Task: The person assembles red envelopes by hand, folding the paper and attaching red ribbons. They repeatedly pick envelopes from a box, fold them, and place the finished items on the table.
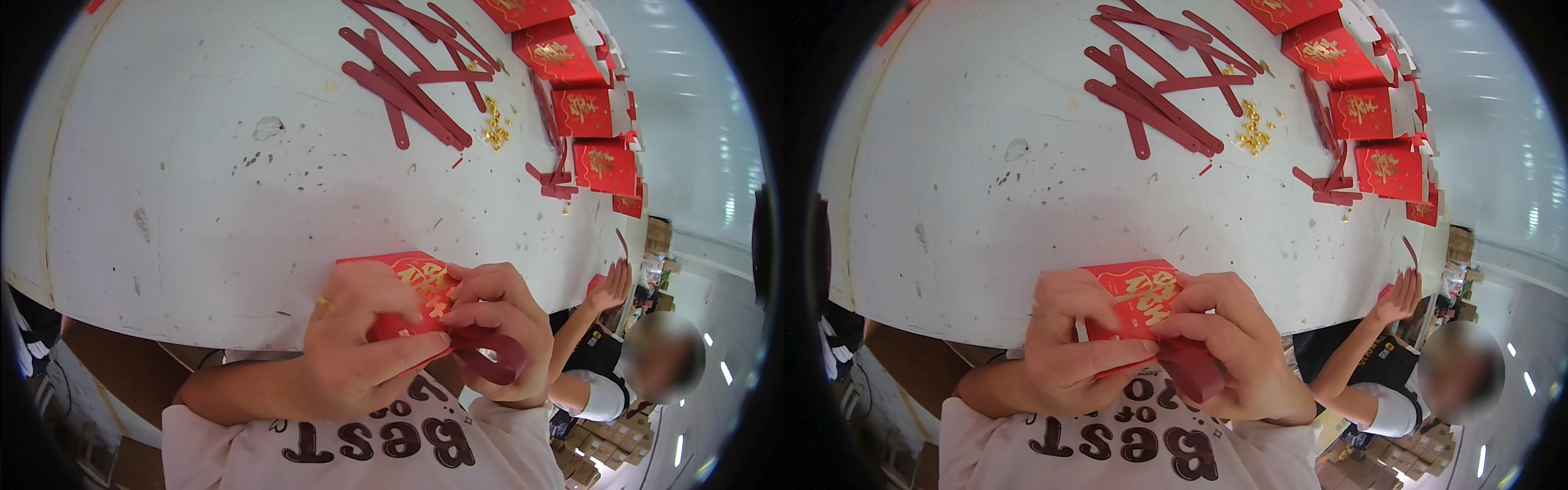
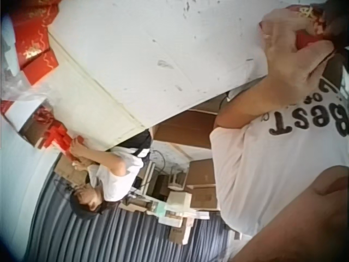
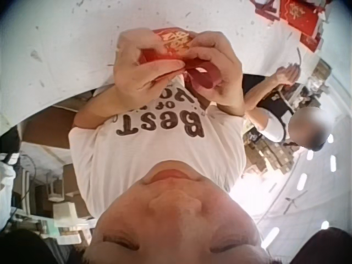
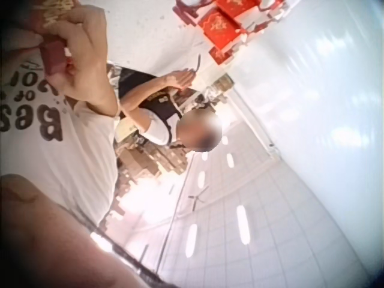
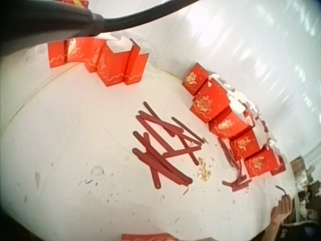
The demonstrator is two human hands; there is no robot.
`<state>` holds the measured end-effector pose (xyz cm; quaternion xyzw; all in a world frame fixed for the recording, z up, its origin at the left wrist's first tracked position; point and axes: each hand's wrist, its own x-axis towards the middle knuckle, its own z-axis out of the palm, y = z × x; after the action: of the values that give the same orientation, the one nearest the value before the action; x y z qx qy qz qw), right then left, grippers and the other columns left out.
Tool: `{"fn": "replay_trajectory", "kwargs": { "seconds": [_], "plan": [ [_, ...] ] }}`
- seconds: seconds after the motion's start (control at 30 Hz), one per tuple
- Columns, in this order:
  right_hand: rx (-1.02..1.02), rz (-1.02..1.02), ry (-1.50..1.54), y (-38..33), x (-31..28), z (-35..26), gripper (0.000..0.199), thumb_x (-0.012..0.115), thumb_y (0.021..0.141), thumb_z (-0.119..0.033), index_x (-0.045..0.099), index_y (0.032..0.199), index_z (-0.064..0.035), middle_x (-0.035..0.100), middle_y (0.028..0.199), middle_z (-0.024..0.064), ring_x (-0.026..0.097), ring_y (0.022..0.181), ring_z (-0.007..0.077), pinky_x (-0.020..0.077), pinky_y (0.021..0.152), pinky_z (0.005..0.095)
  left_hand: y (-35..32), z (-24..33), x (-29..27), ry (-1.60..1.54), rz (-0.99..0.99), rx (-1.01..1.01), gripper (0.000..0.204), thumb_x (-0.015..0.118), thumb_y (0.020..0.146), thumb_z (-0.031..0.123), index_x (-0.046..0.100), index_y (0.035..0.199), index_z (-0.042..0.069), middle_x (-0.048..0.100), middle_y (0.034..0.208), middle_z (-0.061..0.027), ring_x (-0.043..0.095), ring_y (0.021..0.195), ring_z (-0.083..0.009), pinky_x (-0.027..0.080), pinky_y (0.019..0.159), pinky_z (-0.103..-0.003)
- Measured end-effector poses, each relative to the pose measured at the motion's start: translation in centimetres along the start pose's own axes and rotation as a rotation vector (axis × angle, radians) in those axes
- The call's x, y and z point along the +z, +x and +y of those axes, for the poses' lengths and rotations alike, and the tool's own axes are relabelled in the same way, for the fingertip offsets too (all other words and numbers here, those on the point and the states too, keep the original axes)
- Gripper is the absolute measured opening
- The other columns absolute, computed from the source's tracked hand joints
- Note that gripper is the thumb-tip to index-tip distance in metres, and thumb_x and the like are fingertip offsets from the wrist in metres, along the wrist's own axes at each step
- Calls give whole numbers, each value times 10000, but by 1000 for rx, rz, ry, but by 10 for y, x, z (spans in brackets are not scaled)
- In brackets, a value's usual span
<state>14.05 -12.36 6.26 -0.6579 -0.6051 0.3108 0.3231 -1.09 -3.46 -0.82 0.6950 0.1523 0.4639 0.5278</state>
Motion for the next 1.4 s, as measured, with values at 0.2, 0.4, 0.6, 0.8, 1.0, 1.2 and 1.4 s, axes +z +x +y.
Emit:
{"fn": "replay_trajectory", "kwargs": {
  "seconds": [0.2, 0.4, 0.6, 0.8, 1.0, 1.2, 1.4],
  "plan": [
    [56, -73, 32, 1, -5, 3, 473, 727, 553, -19, 617, 1012, -6, 517, 1002, 132, 533, 913, 280, 461, 889, 447, -3, -3, 1, 17, -35, 16, 249, 721, 559, 36, 680, 796, 101, 574, 898, -14, 518, 887, -264, 439, 725, -348],
    [15, 65, -13, -1, -3, -2, 418, 741, 599, -5, 644, 1006, -32, 554, 979, 114, 566, 876, 241, 492, 837, 441, -2, -8, -1, -27, -105, -18, 278, 787, 612, 55, 669, 854, 124, 637, 926, -15, 521, 901, -260, 431, 755, -340],
    [17, 149, -99, 1, 2, -6, 327, 750, 609, 5, 683, 922, -59, 576, 901, 75, 572, 815, 233, 493, 833, 446, 0, -6, 2, -25, -74, -17, 261, 735, 579, 38, 664, 824, 95, 648, 871, -10, 544, 895, -249, 428, 747, -343],
    [-66, 123, -171, 2, 0, -1, 319, 784, 598, -60, 670, 896, -64, 579, 876, 60, 573, 773, 244, 495, 829, 431, -2, -8, 0, -87, -72, -62, 334, 795, 614, 34, 596, 875, 93, 667, 869, -31, 540, 902, -252, 436, 769, -337],
    [-135, 105, -142, 6, -4, 5, 259, 772, 617, -88, 668, 851, -48, 607, 864, 56, 585, 802, 259, 499, 810, 432, -3, -11, -1, -114, -65, -39, 442, 816, 621, 20, 540, 960, 88, 677, 850, -31, 531, 860, -225, 433, 762, -328],
    [-275, 99, -117, 2, -5, 15, 233, 747, 633, -69, 660, 843, -18, 616, 854, 97, 588, 800, 278, 509, 788, 417, -5, -9, 0, -175, -50, -51, 358, 775, 601, -45, 602, 894, 66, 654, 784, -18, 515, 819, -196, 423, 679, -317],
    [-143, 190, 42, -2, 7, 15, 220, 742, 659, -39, 658, 859, -5, 615, 863, 113, 589, 803, 281, 512, 765, 399, 5, -3, -4, -97, -119, -75, 275, 743, 617, -53, 664, 866, 34, 631, 871, -68, 529, 771, -206, 432, 679, -307]
  ]
}}
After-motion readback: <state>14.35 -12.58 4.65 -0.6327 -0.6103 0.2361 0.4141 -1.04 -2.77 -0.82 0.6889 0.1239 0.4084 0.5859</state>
